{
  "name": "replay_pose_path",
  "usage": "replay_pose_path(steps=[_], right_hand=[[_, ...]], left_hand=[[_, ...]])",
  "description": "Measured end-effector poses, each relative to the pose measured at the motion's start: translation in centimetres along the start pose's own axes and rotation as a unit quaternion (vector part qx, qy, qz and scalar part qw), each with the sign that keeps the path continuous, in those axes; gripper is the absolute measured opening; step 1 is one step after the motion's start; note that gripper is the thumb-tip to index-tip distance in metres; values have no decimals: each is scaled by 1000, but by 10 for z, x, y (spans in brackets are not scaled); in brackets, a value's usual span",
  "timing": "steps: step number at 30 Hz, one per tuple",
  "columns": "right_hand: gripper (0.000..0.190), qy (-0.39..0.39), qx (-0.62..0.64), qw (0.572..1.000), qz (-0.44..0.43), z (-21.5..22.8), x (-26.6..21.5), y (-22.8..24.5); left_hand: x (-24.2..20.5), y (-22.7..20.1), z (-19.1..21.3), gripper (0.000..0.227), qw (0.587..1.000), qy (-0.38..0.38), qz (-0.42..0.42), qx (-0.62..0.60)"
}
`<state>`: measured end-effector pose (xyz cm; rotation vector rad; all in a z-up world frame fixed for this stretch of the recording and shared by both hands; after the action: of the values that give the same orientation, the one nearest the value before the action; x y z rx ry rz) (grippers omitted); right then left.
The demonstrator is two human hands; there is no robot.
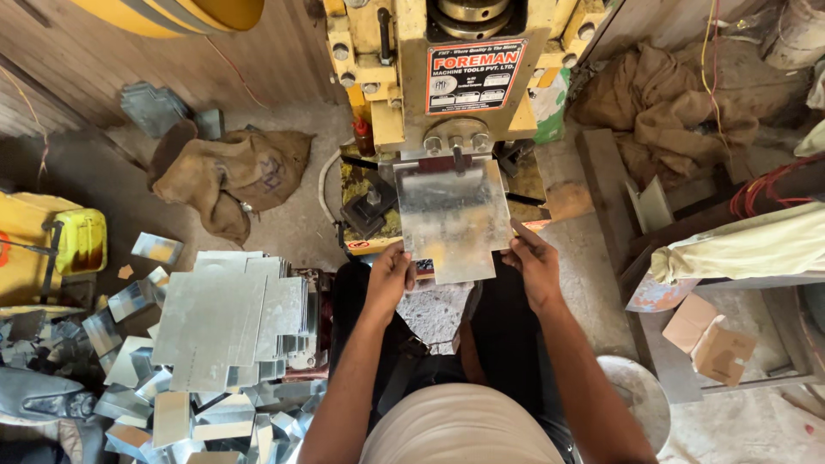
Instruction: The person operates a hydraulic press machine to bend metal sheets. They pick up flat metal pieces from a pile, place them into the machine's die, and activate the press to bend the metal. The finished bent pieces are then removed and placed into a separate pile.
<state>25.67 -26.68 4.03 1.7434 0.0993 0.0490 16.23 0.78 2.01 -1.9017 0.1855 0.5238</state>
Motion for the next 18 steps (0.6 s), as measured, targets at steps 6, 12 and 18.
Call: replay_pose_path(steps=[6, 12, 18], right_hand=[[45, -8, -1, 1000, -19, 0, 9, -6], [46, 3, 58, 998, -5, 3, 11, -12], [47, -3, 69, 997, -23, 8, 13, -19]], left_hand=[[4, 1, 2, 28, 995, 7, 44, -87], [9, 20, 10, 37, 984, -1, 66, -165], [9, 18, 11, 51, 986, 26, 63, -155]])
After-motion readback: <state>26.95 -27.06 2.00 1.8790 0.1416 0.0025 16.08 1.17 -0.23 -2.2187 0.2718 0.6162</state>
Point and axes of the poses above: each hand's wrist, its own x-axis towards the middle knuckle, its own z-axis out of the back of the hand, y = z × x, the point moved 6 cm from there along x, towards the middle knuckle, and after that the axes turned 13 degrees about z, right-handed, at the moved point
